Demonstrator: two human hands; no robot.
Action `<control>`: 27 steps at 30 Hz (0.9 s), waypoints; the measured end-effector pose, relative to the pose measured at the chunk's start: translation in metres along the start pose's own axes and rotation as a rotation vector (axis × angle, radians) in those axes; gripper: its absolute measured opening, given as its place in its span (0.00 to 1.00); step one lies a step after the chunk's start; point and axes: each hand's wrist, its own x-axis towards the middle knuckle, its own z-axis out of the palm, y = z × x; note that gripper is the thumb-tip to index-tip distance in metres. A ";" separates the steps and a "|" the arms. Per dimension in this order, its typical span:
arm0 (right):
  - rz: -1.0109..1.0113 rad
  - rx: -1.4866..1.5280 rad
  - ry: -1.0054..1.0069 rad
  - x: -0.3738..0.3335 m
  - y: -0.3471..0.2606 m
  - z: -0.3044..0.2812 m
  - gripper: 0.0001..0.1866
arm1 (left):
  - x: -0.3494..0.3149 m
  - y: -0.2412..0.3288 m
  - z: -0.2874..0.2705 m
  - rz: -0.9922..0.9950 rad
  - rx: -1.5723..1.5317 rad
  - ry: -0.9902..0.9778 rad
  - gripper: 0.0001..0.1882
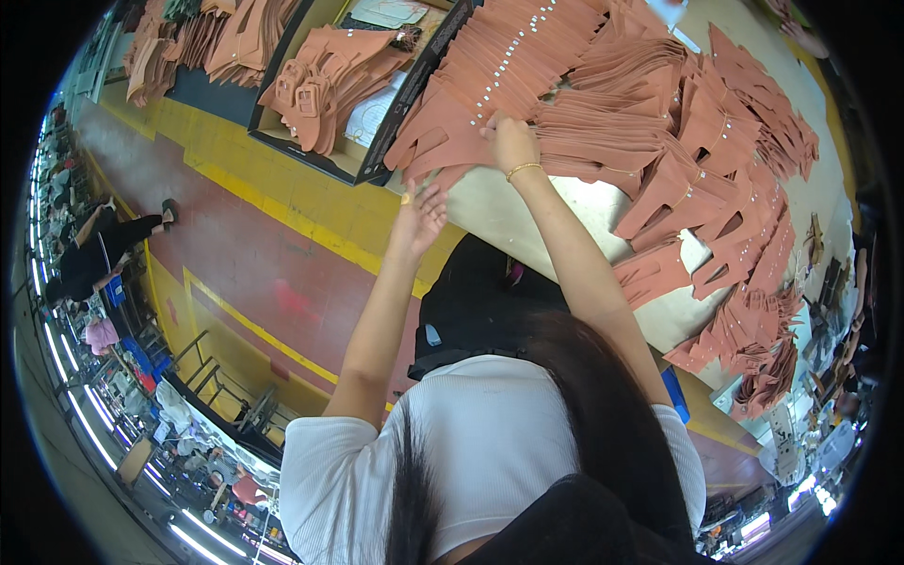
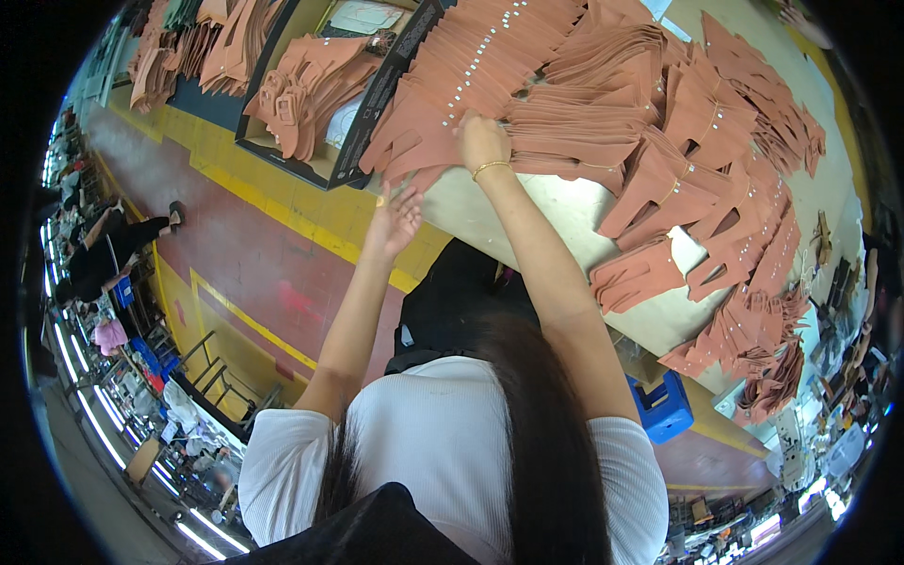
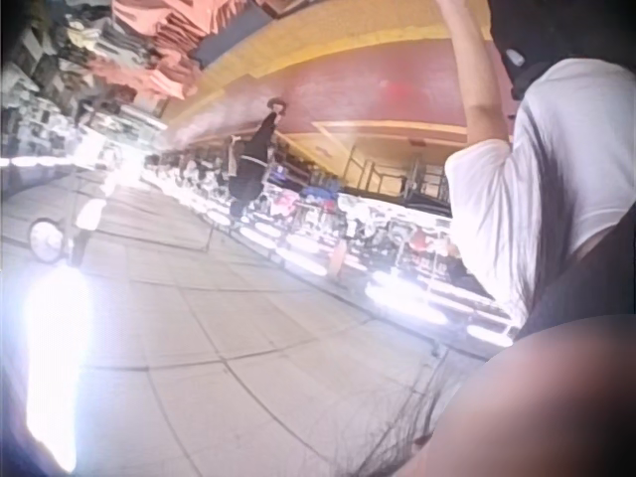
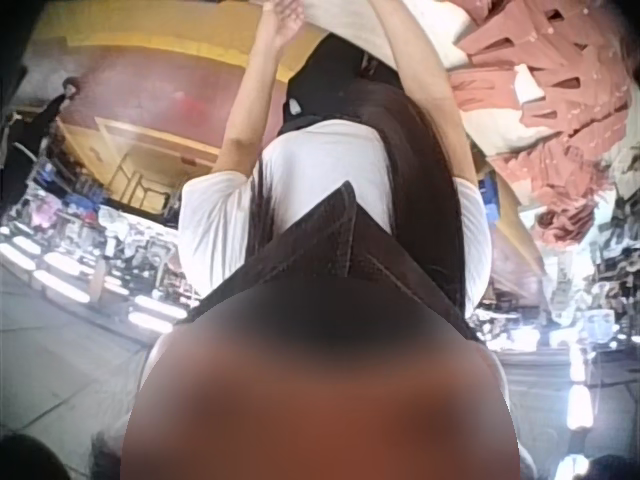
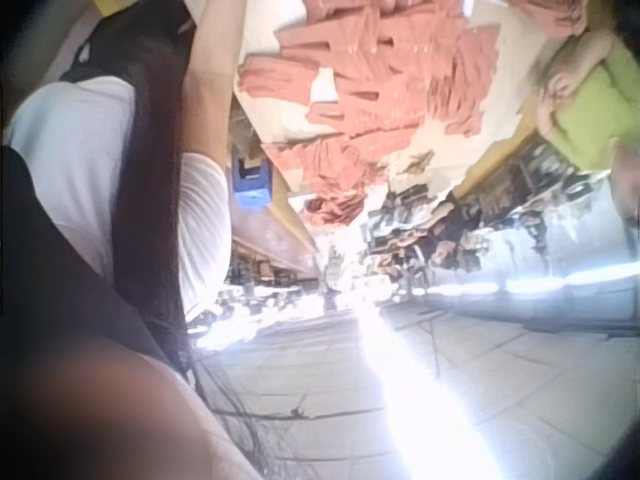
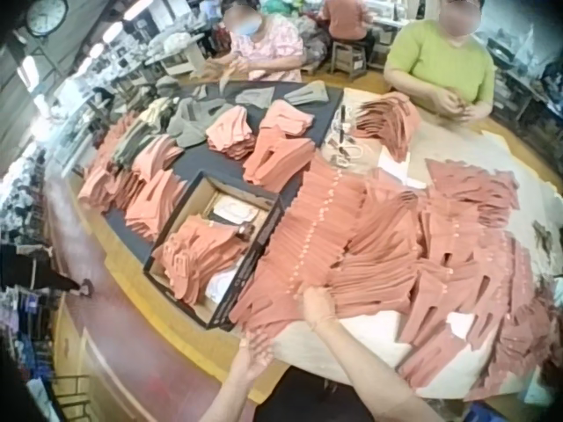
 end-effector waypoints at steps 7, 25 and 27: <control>-0.011 -0.019 -0.019 -0.002 -0.004 -0.004 0.11 | 0.027 -0.008 0.000 0.533 -0.042 -0.008 0.14; -0.217 0.172 0.500 -0.088 0.042 -0.075 0.11 | -0.047 -0.060 0.049 0.666 0.874 -0.173 0.12; -0.090 0.247 0.596 -0.126 0.104 -0.109 0.10 | -0.049 -0.066 0.061 0.651 0.946 -0.247 0.11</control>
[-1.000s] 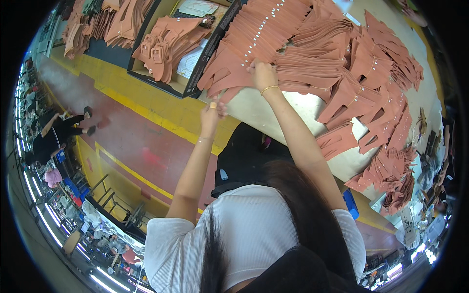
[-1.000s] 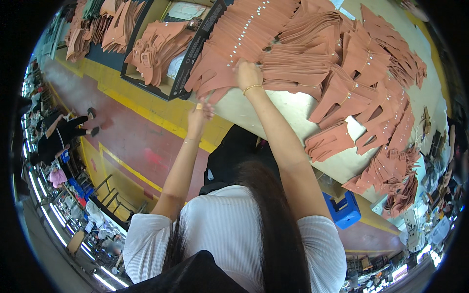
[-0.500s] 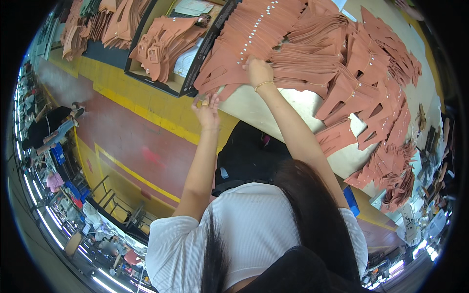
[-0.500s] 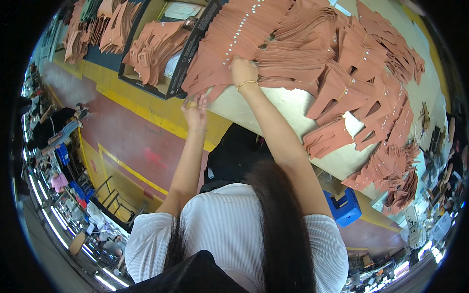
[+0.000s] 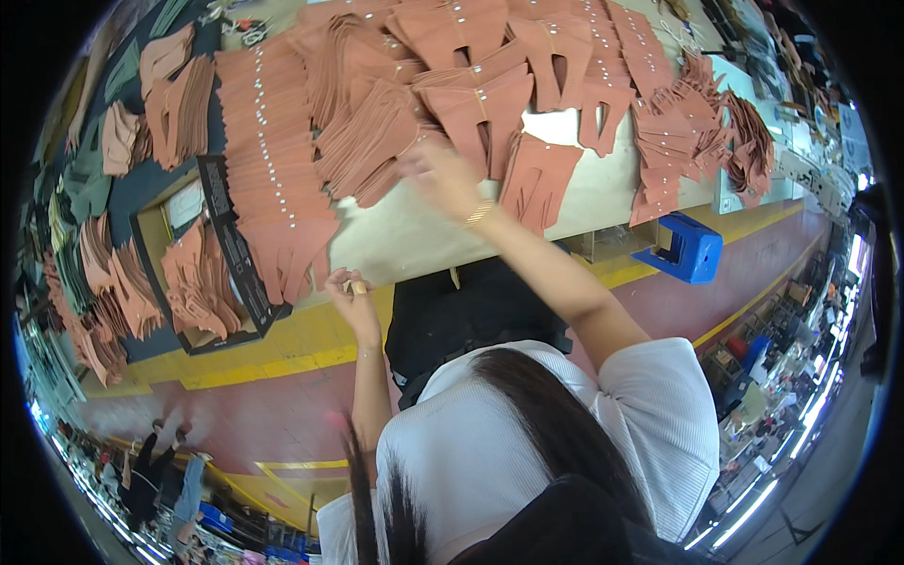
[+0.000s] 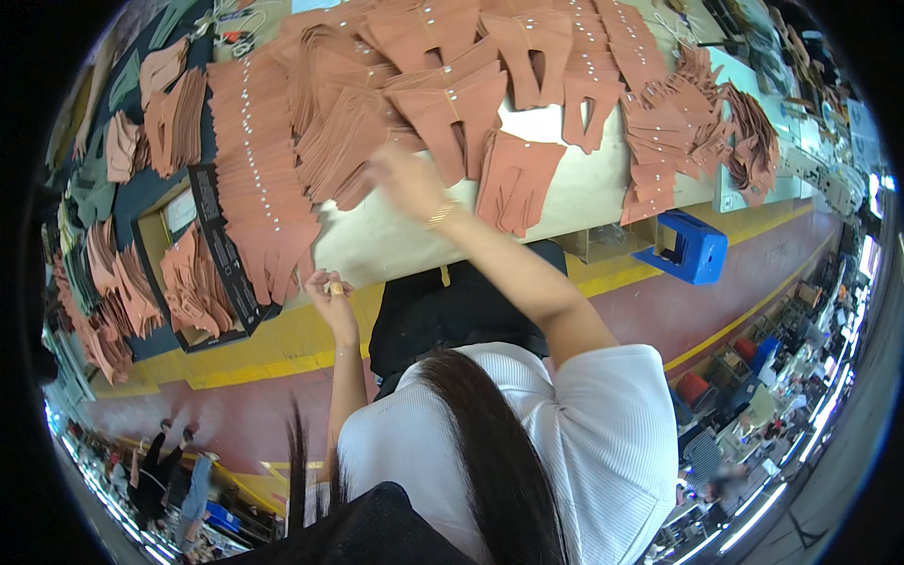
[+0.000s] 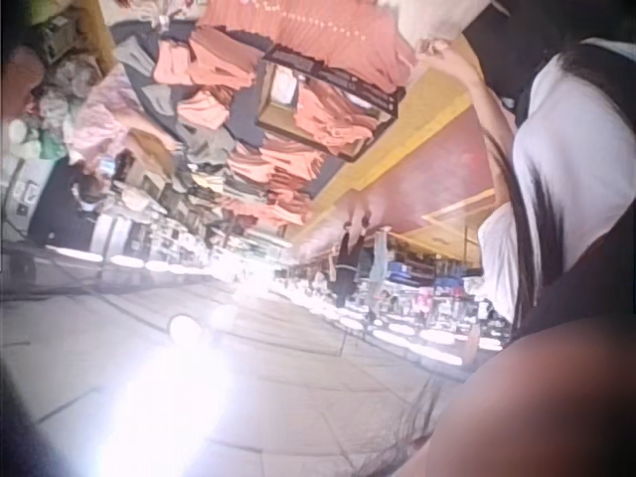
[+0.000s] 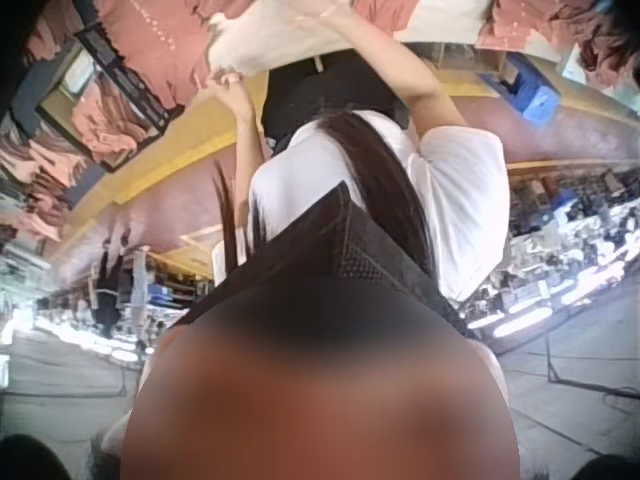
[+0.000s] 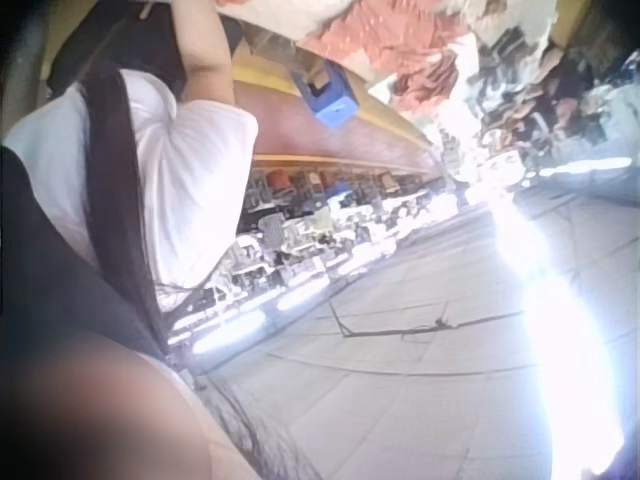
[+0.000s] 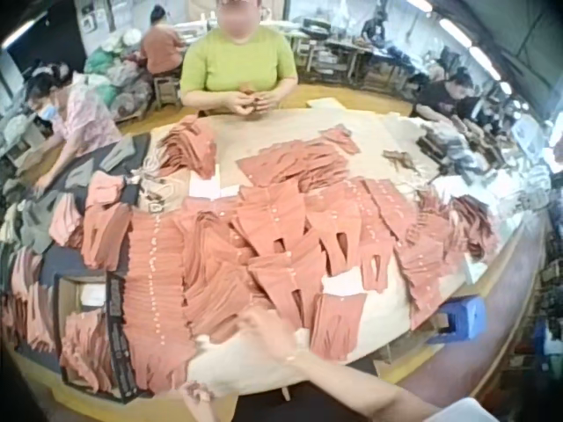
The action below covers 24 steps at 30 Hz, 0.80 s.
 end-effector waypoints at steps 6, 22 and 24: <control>0.271 -0.595 0.088 -0.049 0.126 -0.156 0.11 | 0.013 0.021 0.039 0.078 0.084 -0.180 0.15; 0.499 -0.135 -0.127 -0.073 0.175 -0.190 0.07 | 0.003 0.045 0.105 0.079 0.196 -0.347 0.19; 0.571 -0.080 -0.087 -0.074 0.182 -0.187 0.07 | 0.001 0.046 0.108 0.067 0.202 -0.347 0.19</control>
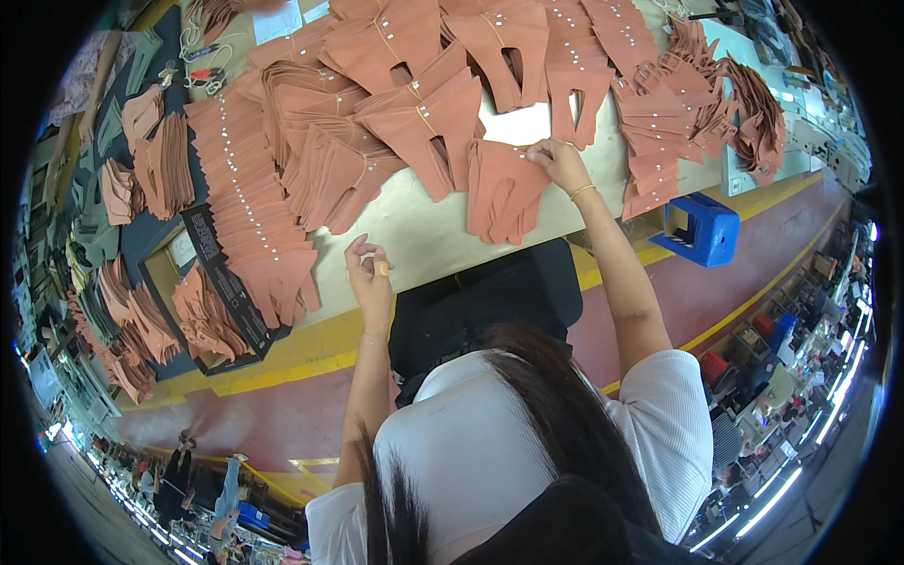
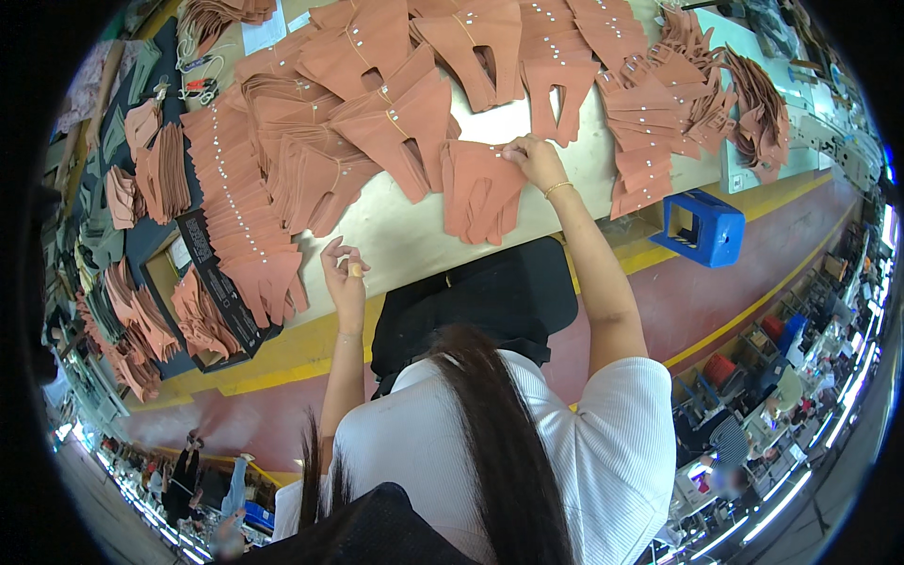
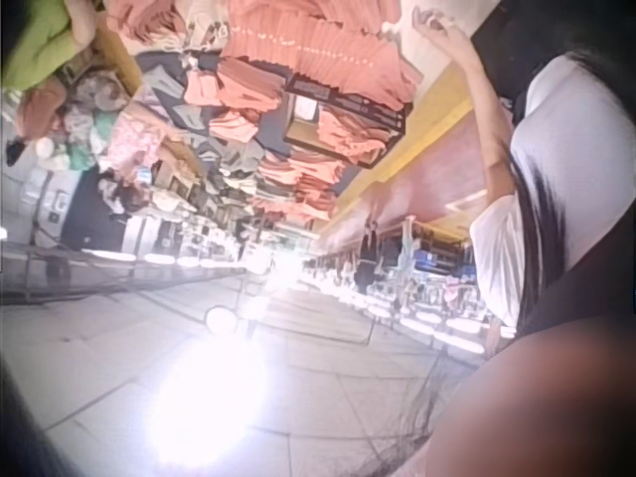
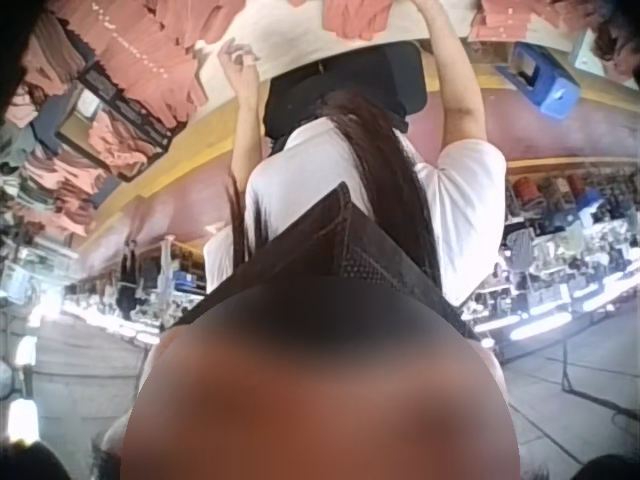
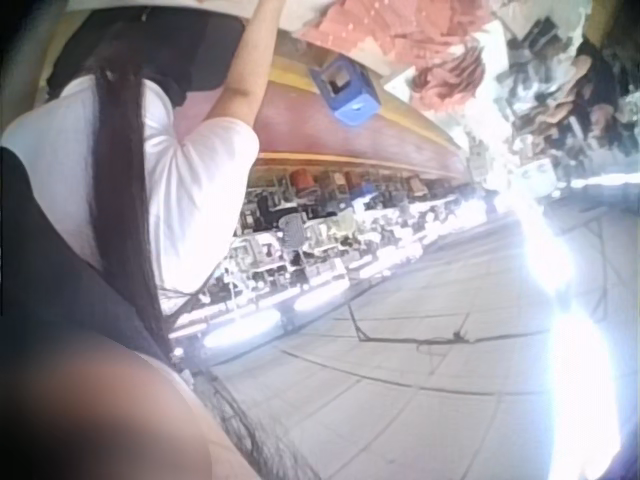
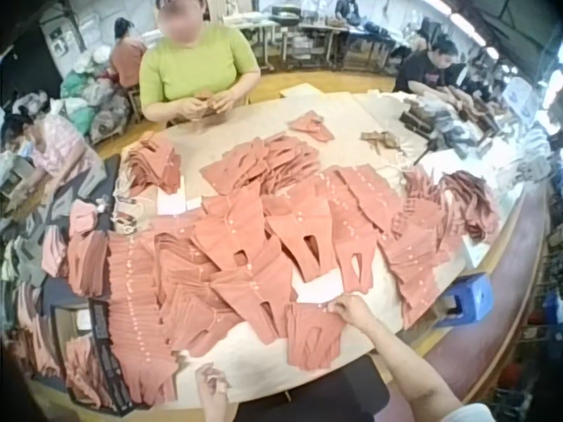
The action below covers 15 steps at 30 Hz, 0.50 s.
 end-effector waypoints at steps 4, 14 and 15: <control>0.010 -0.008 0.070 0.000 0.008 0.007 0.08 | 0.001 0.007 0.007 -0.011 0.000 0.004 0.19; 0.112 0.149 0.135 -0.003 0.015 0.016 0.08 | 0.003 0.010 0.012 -0.051 0.024 -0.005 0.19; 0.124 0.172 0.139 -0.003 0.016 0.016 0.08 | 0.003 0.009 0.012 -0.047 0.019 -0.009 0.19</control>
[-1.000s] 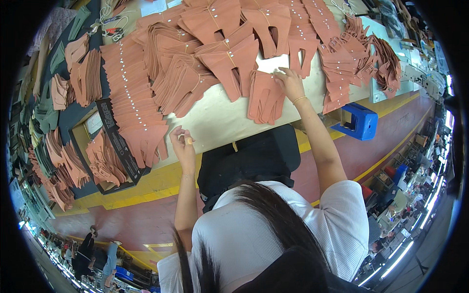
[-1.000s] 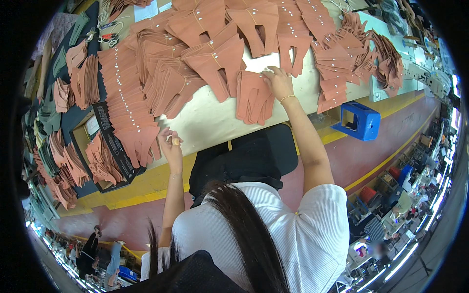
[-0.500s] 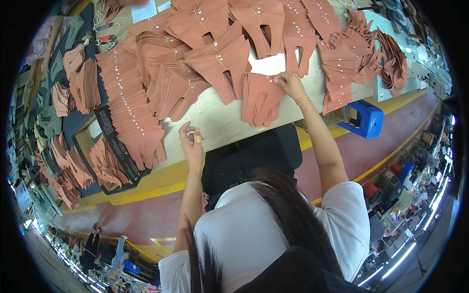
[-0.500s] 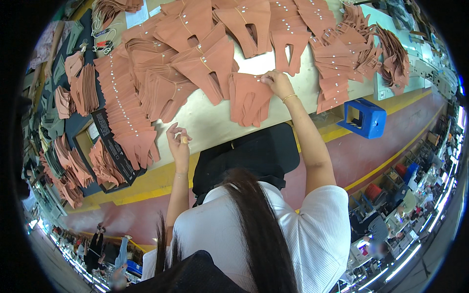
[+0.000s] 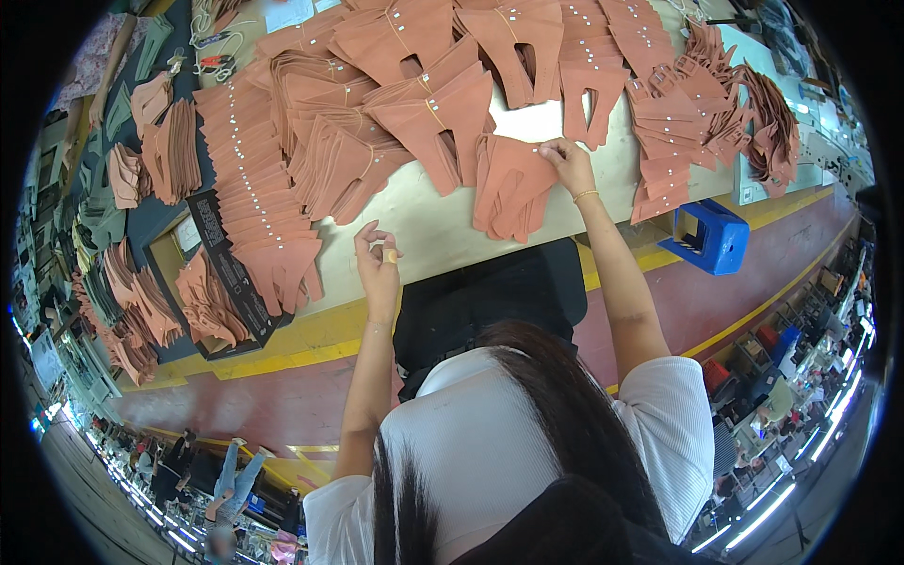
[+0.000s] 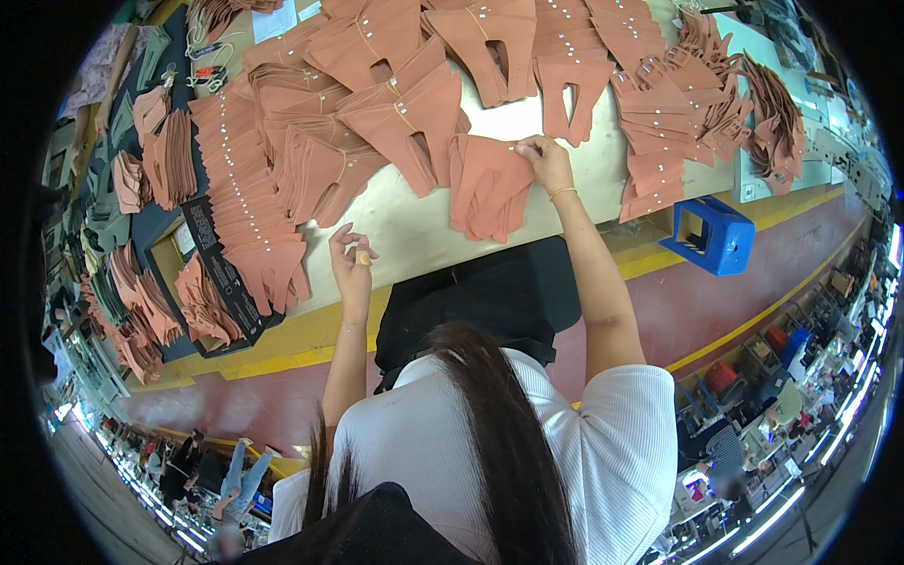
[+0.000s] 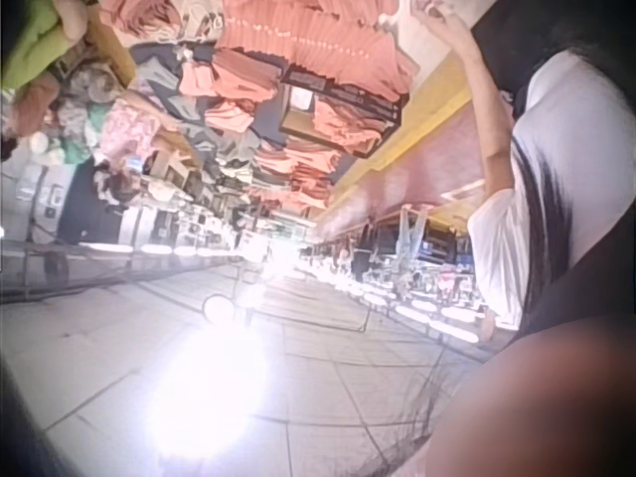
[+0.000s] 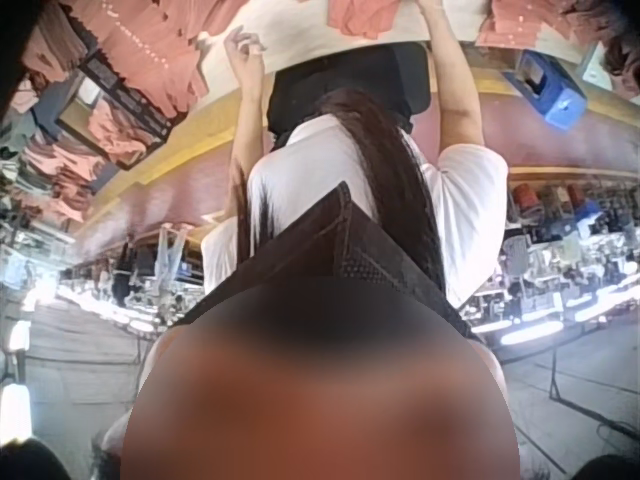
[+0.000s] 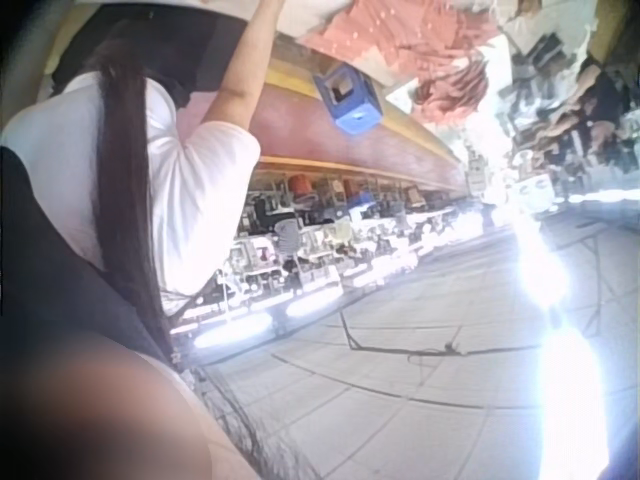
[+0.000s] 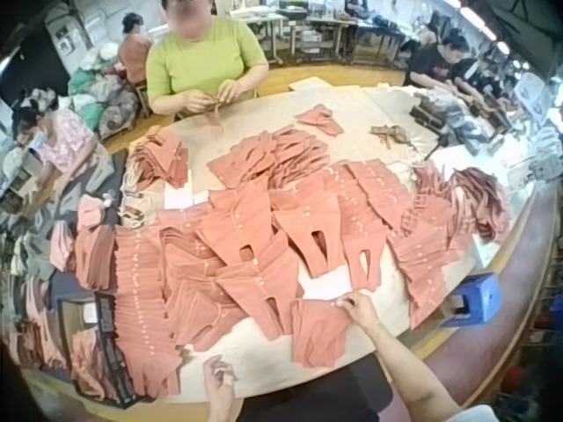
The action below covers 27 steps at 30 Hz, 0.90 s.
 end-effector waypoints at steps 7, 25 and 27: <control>-0.056 -0.027 -0.033 0.004 0.002 0.002 0.09 | -0.002 -0.006 0.000 -0.021 0.001 -0.022 0.19; -0.571 -0.501 -0.099 -0.072 -0.085 -0.035 0.06 | -0.003 0.002 0.003 0.160 0.343 -0.132 0.37; -0.682 -0.610 -0.228 -0.099 -0.120 -0.036 0.06 | -0.002 0.008 0.011 0.401 0.376 -0.150 0.44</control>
